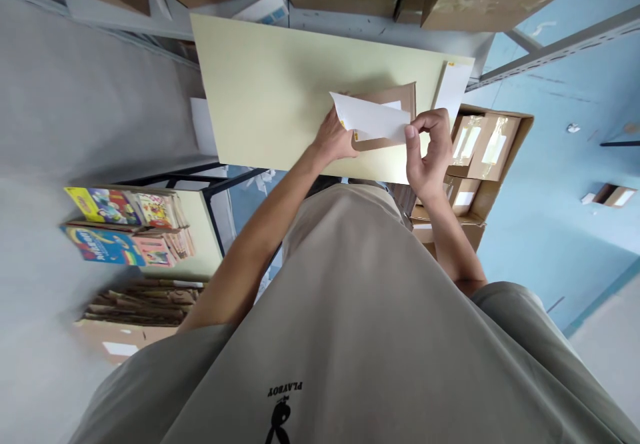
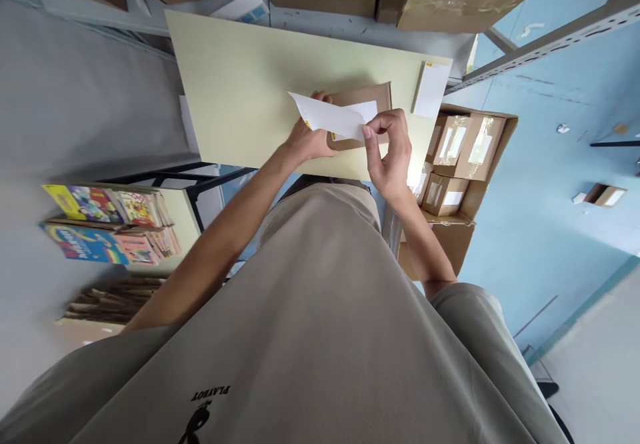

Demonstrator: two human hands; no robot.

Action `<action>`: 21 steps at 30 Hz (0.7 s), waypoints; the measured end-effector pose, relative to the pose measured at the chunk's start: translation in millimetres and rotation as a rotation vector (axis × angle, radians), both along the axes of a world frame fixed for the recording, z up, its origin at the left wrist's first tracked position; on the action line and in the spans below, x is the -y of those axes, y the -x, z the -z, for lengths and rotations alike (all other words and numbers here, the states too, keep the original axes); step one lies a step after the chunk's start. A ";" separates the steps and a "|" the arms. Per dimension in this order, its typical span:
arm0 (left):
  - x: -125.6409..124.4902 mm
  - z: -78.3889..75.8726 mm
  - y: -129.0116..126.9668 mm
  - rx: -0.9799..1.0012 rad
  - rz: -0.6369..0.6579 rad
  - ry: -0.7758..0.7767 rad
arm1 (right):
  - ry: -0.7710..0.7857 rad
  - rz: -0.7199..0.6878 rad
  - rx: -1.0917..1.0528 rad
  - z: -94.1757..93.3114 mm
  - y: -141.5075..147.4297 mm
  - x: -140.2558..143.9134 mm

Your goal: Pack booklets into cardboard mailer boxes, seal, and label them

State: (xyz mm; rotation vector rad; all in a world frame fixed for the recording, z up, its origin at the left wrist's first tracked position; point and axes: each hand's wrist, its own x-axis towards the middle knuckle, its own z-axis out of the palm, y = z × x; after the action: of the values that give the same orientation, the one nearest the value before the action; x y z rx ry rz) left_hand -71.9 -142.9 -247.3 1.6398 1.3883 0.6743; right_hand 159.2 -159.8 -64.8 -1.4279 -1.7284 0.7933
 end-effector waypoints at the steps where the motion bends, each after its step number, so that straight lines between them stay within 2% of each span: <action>1: -5.0 3.5 11.0 -0.007 0.040 0.010 | 0.012 0.002 0.001 -1.7 1.2 0.0; 3: -12.2 7.4 32.7 -0.033 0.104 0.025 | 0.033 0.000 -0.009 -3.5 3.4 -0.6; 5: -13.6 3.0 49.0 -0.059 0.098 0.024 | 0.038 -0.005 -0.029 -3.1 5.3 -1.5; 8: -4.4 -22.4 59.2 -0.050 -0.022 0.043 | 0.007 -0.006 -0.071 0.2 7.0 -2.0; 12: 17.0 -73.7 55.9 0.159 -0.288 0.186 | 0.061 0.003 -0.053 5.9 6.7 0.2; 15: 27.4 -102.9 48.9 0.294 -0.431 0.246 | 0.113 -0.007 -0.021 8.7 6.5 1.8; 18: 28.2 -116.1 40.6 0.291 -0.491 0.205 | 0.094 -0.014 -0.053 8.3 8.1 1.7; 21: 23.8 -117.6 33.5 0.267 -0.495 0.192 | 0.087 -0.005 -0.053 5.6 9.8 0.9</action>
State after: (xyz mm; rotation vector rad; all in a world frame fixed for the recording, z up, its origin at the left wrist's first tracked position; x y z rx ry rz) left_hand -105.4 -166.7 -129.7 1.0158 1.6127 0.9691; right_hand 149.4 -160.7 -70.4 -1.4470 -1.6760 0.9107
